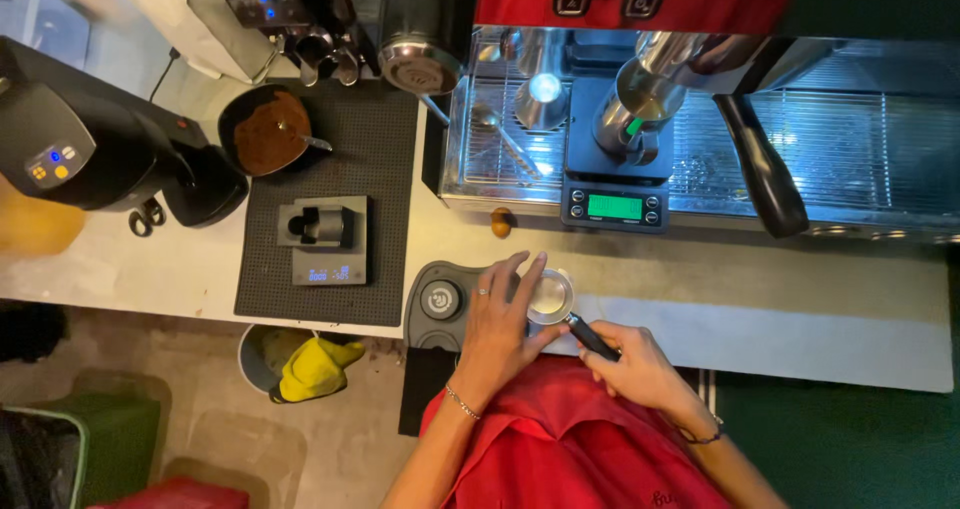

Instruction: The person prepares an espresso by weighing a portafilter, grinding coffee beans into it, and leveling the grounds with a spoon. They then use a tamper to compress the coffee puck before inserting the portafilter into the espresso machine to begin extraction.

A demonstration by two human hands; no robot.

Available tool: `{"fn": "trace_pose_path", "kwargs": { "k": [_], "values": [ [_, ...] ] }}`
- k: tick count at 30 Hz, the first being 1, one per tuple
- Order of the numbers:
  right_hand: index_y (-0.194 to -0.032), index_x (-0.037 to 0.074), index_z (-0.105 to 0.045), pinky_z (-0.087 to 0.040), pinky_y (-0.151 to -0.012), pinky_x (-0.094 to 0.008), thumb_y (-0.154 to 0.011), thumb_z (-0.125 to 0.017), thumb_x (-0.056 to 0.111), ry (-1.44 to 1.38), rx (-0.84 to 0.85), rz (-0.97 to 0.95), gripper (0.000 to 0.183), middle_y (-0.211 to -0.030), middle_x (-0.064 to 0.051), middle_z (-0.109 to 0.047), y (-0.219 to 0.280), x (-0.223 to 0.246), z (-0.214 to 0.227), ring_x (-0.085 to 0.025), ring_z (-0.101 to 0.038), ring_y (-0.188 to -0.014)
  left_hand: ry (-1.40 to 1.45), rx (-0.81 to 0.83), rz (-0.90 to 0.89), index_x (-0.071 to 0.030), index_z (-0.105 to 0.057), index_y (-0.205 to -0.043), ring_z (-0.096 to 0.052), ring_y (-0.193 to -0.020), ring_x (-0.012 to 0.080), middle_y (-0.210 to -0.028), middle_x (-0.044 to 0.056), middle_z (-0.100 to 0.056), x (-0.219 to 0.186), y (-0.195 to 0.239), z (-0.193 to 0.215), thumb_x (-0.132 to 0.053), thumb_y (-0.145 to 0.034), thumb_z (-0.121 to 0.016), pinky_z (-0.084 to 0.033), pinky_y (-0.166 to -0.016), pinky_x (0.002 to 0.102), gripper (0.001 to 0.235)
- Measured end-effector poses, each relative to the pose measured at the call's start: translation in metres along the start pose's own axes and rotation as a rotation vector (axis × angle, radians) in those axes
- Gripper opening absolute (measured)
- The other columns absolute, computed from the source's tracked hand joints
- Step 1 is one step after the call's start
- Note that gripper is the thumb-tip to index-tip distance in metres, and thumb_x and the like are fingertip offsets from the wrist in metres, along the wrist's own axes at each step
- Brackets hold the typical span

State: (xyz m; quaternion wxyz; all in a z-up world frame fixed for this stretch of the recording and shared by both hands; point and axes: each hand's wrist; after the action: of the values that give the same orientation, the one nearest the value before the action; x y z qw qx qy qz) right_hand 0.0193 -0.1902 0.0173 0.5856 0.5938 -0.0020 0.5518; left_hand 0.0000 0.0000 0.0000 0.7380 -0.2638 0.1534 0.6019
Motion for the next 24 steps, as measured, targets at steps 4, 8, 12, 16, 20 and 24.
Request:
{"fn": "trace_pose_path", "kwargs": {
  "k": [4,8,12,16,20,24],
  "values": [
    [-0.082,0.011,-0.063,-0.040,-0.046,-0.023,-0.079,-0.054,0.009,0.038,0.045,0.042,0.010,-0.056,-0.005,-0.057,0.000,0.013,-0.010,-0.012,-0.048,-0.041,-0.123,-0.075,-0.029,-0.018,-0.045,-0.134,-0.039,-0.128,0.0321,-0.140,0.011,-0.041,-0.008,-0.002,0.014,-0.057,-0.083,-0.055,-0.025,-0.108,0.053,0.065],
    [-0.092,0.009,-0.064,-0.043,-0.044,-0.023,-0.084,-0.056,0.011,-0.019,0.114,0.047,0.012,-0.053,-0.006,-0.059,-0.004,0.026,-0.026,-0.012,-0.049,-0.036,-0.289,-0.110,-0.187,-0.026,-0.060,-0.118,-0.028,-0.136,0.0337,-0.145,0.001,-0.039,-0.002,0.006,0.019,-0.038,-0.088,-0.061,-0.012,-0.102,0.070,0.032],
    [-0.100,0.003,-0.066,-0.040,-0.037,-0.024,-0.073,-0.055,-0.002,-0.166,0.108,0.117,0.030,-0.059,-0.008,-0.058,-0.021,0.029,-0.048,-0.014,-0.050,-0.035,-0.160,-0.096,-0.395,-0.024,-0.066,-0.080,-0.023,-0.142,0.0323,-0.151,-0.001,-0.030,0.014,0.030,0.025,-0.027,-0.088,-0.074,0.001,-0.106,0.069,0.011],
    [-0.081,0.012,-0.062,-0.043,-0.059,-0.023,-0.070,-0.056,0.004,-0.059,0.039,0.380,0.015,-0.072,0.003,-0.062,-0.053,0.033,-0.067,-0.006,-0.050,-0.070,0.024,-0.209,-0.433,-0.018,-0.067,-0.096,-0.049,-0.118,0.0220,-0.127,-0.002,-0.055,0.038,0.053,0.041,-0.029,-0.092,-0.067,-0.031,-0.104,0.050,0.012],
    [-0.082,0.008,-0.056,-0.039,-0.037,-0.024,-0.081,-0.057,0.006,-0.058,0.095,0.194,0.002,-0.048,-0.008,-0.054,-0.078,0.079,-0.088,-0.013,-0.049,-0.034,0.132,-0.419,-0.249,-0.013,-0.062,-0.085,-0.052,-0.086,0.0230,-0.095,0.004,-0.057,0.087,0.072,0.058,-0.021,-0.089,-0.060,-0.042,-0.080,0.038,0.009],
    [-0.081,0.006,-0.064,-0.045,-0.035,-0.024,-0.074,-0.065,0.006,-0.035,0.154,0.348,0.008,-0.045,-0.011,-0.059,-0.127,0.117,-0.111,-0.017,-0.055,-0.032,0.172,-0.411,-0.021,-0.014,-0.064,-0.086,-0.059,-0.066,0.0221,-0.074,-0.001,-0.058,0.161,0.100,0.049,-0.018,-0.086,-0.061,-0.047,-0.061,0.034,0.005]
  ]
}}
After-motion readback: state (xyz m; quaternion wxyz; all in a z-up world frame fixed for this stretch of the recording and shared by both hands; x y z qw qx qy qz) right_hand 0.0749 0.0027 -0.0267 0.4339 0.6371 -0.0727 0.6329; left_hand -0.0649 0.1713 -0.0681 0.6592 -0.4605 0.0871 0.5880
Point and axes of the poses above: each hand's wrist, its own y-axis away from the middle knuckle, its own z-axis out of the back of the hand, x = y × z
